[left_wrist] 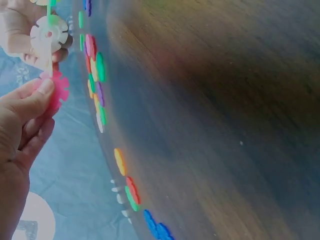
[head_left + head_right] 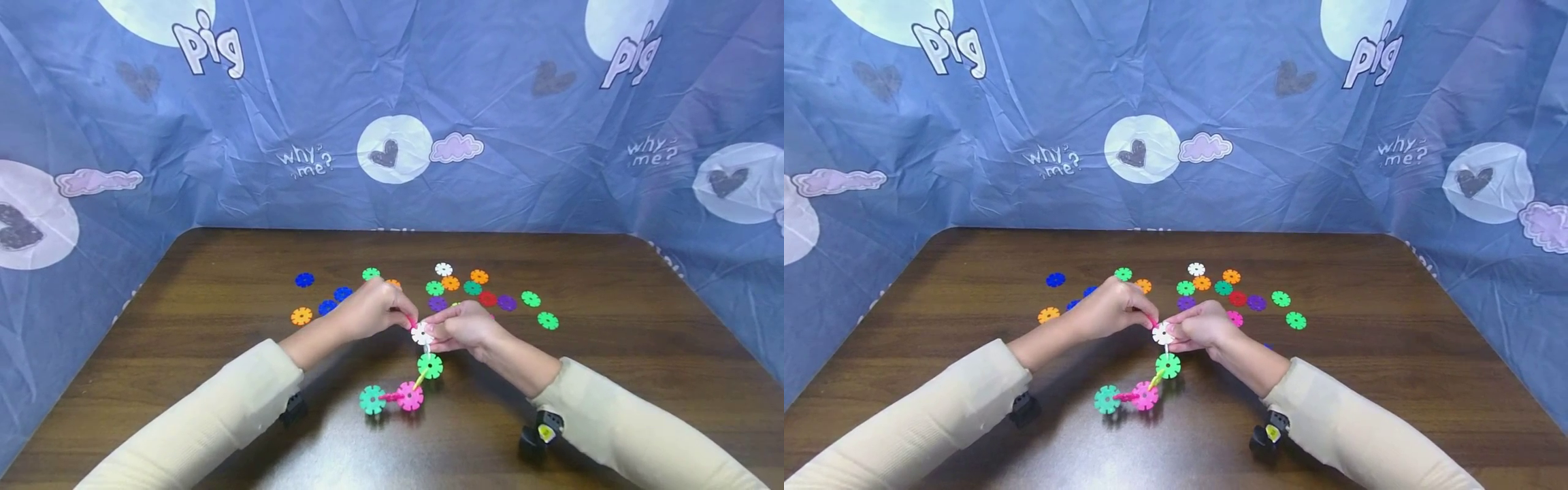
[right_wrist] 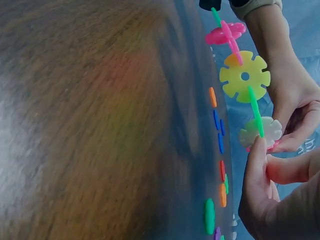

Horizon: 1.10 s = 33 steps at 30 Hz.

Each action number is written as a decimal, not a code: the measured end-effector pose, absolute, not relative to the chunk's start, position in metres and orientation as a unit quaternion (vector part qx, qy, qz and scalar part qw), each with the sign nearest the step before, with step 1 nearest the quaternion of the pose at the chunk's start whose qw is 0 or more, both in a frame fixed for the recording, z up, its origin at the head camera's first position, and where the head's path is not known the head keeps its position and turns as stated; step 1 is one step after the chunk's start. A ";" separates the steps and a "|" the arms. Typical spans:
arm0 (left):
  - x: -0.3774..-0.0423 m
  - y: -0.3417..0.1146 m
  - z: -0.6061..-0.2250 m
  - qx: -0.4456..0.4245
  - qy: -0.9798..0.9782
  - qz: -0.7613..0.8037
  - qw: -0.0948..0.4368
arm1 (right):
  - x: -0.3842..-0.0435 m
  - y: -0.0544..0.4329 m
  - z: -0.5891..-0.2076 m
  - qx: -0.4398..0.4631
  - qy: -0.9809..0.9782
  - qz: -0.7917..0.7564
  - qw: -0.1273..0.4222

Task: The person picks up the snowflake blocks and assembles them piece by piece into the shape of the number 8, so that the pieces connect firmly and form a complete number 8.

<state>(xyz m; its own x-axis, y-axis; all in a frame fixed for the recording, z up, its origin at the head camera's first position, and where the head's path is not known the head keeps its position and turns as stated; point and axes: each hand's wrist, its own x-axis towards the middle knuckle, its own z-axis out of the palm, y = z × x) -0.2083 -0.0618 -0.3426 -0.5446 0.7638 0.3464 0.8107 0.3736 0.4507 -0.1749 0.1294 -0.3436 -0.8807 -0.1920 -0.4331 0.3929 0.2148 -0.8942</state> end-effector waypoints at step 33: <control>-0.245 -0.078 -0.345 -0.244 -0.933 -0.265 -0.014 | -0.177 0.142 -0.341 0.040 0.721 -0.643 0.253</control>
<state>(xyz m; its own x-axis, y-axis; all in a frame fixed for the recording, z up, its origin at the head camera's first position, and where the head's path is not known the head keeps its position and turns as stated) -0.2447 -0.0783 -0.3448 -0.8805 0.4626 0.1040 0.4481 0.7403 0.5012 -0.1774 0.1418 -0.3405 -0.8684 -0.2678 -0.4173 0.3841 0.1688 -0.9077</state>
